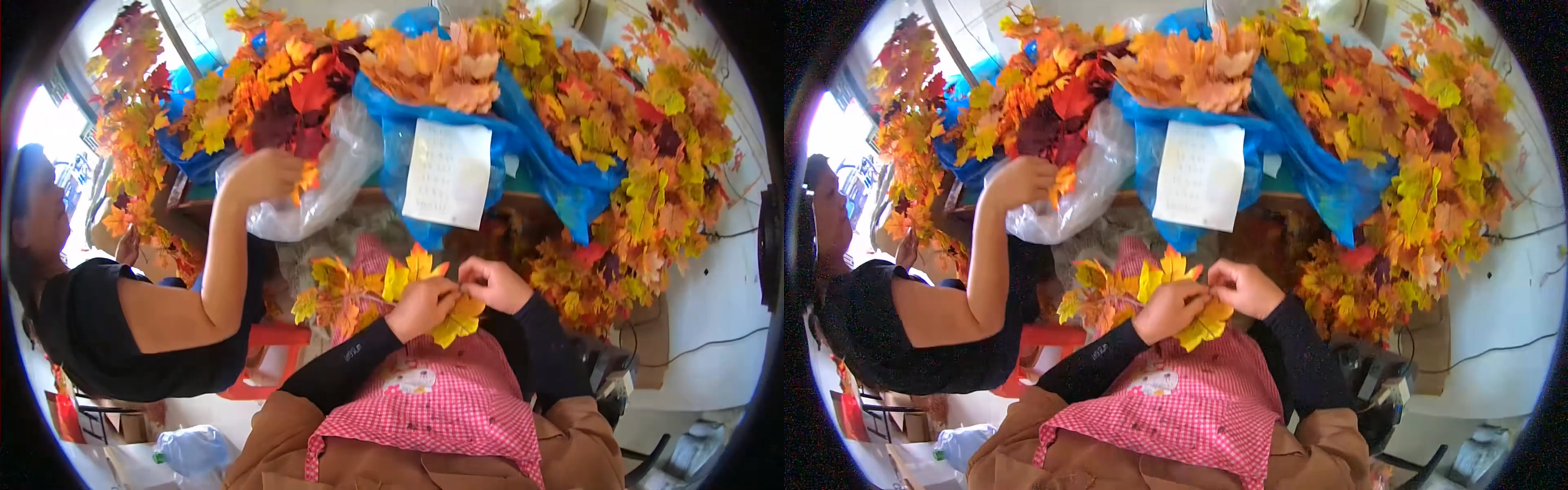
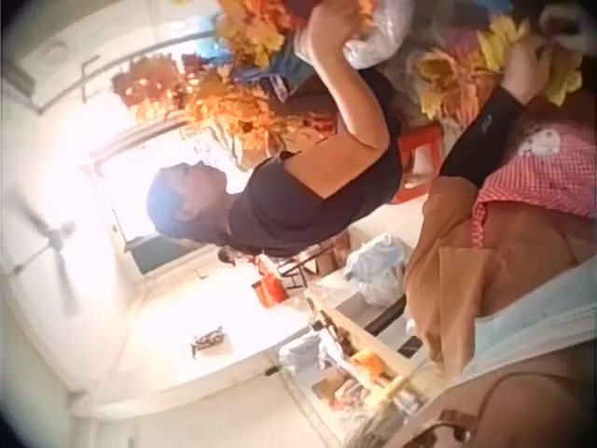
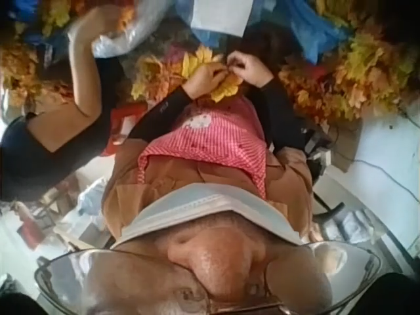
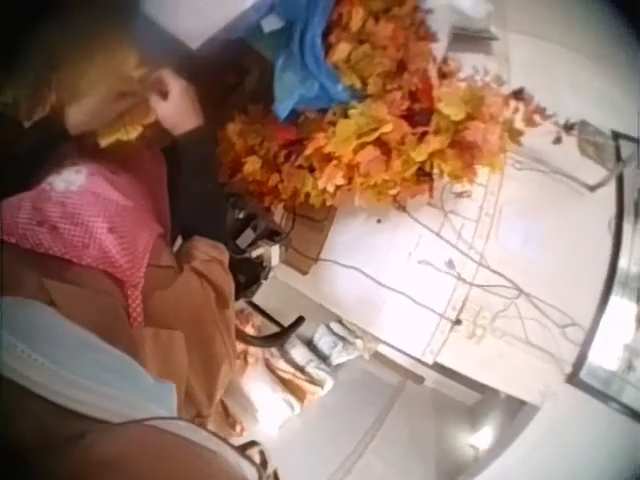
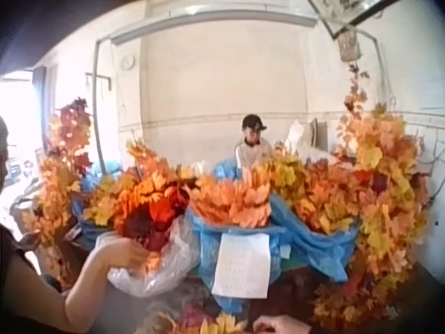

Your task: Assembling artificial autumn leaf garlands by attaching individual plastic leaves to a central stem.

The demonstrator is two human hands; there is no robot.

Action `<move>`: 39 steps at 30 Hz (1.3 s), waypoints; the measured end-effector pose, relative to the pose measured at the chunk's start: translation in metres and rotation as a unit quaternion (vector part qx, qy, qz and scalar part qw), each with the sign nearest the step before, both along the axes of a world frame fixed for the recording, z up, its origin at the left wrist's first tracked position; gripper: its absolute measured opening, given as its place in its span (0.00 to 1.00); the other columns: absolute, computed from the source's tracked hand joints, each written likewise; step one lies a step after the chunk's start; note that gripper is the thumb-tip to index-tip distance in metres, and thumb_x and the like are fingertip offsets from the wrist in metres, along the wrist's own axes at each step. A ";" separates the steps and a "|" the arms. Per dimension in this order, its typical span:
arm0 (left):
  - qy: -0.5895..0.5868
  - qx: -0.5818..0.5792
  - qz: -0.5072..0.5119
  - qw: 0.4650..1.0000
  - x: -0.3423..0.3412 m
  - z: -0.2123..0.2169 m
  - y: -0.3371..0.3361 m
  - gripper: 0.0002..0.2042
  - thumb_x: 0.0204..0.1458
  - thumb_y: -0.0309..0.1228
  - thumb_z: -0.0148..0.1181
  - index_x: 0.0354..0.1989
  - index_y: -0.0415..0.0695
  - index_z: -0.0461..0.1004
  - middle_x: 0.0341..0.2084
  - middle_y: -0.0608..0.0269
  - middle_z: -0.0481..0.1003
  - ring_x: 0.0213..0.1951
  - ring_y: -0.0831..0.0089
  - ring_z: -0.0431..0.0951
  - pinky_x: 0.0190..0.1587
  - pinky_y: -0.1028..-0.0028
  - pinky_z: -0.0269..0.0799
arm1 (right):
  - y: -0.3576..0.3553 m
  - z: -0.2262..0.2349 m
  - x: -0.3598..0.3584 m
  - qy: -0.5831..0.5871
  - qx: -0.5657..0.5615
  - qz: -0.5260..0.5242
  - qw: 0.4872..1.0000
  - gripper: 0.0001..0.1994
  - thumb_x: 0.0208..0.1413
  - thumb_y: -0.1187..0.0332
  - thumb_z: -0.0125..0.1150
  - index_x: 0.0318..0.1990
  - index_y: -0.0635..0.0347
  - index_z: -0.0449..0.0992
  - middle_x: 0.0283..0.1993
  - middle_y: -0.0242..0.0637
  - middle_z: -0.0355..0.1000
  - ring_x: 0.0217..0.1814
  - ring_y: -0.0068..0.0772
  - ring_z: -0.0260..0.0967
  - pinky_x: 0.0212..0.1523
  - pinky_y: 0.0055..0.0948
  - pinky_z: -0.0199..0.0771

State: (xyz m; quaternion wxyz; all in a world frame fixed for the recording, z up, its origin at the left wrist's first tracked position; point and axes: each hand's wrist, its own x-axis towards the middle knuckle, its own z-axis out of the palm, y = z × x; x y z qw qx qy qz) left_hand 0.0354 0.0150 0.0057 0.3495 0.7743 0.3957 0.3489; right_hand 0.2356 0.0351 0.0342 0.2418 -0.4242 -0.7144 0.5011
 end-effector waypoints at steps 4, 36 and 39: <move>0.008 -0.039 0.034 0.999 0.001 -0.005 0.002 0.07 0.50 0.28 0.56 0.32 0.37 0.76 0.29 0.45 0.76 0.34 0.49 0.77 0.36 0.60 0.72 | -0.005 0.012 -0.014 -0.095 0.202 -0.052 0.973 0.07 0.48 0.74 0.61 0.36 0.61 0.73 0.34 0.36 0.73 0.38 0.33 0.71 0.42 0.30 0.70; -0.133 -0.223 0.033 0.965 -0.026 -0.051 -0.008 0.09 0.57 0.30 0.56 0.33 0.36 0.73 0.21 0.61 0.73 0.24 0.76 0.72 0.28 0.73 0.69 | 0.301 0.193 -0.039 0.319 0.120 -0.237 0.910 0.11 0.55 0.69 0.61 0.45 0.59 0.78 0.38 0.30 0.75 0.37 0.21 0.70 0.38 0.23 0.71; -0.116 -0.178 0.015 0.977 -0.025 -0.045 -0.006 0.09 0.56 0.30 0.57 0.32 0.36 0.74 0.20 0.60 0.73 0.24 0.73 0.73 0.28 0.72 0.69 | 0.283 0.194 -0.036 0.332 0.129 -0.178 0.917 0.12 0.57 0.67 0.60 0.45 0.63 0.76 0.38 0.30 0.75 0.38 0.20 0.70 0.37 0.22 0.71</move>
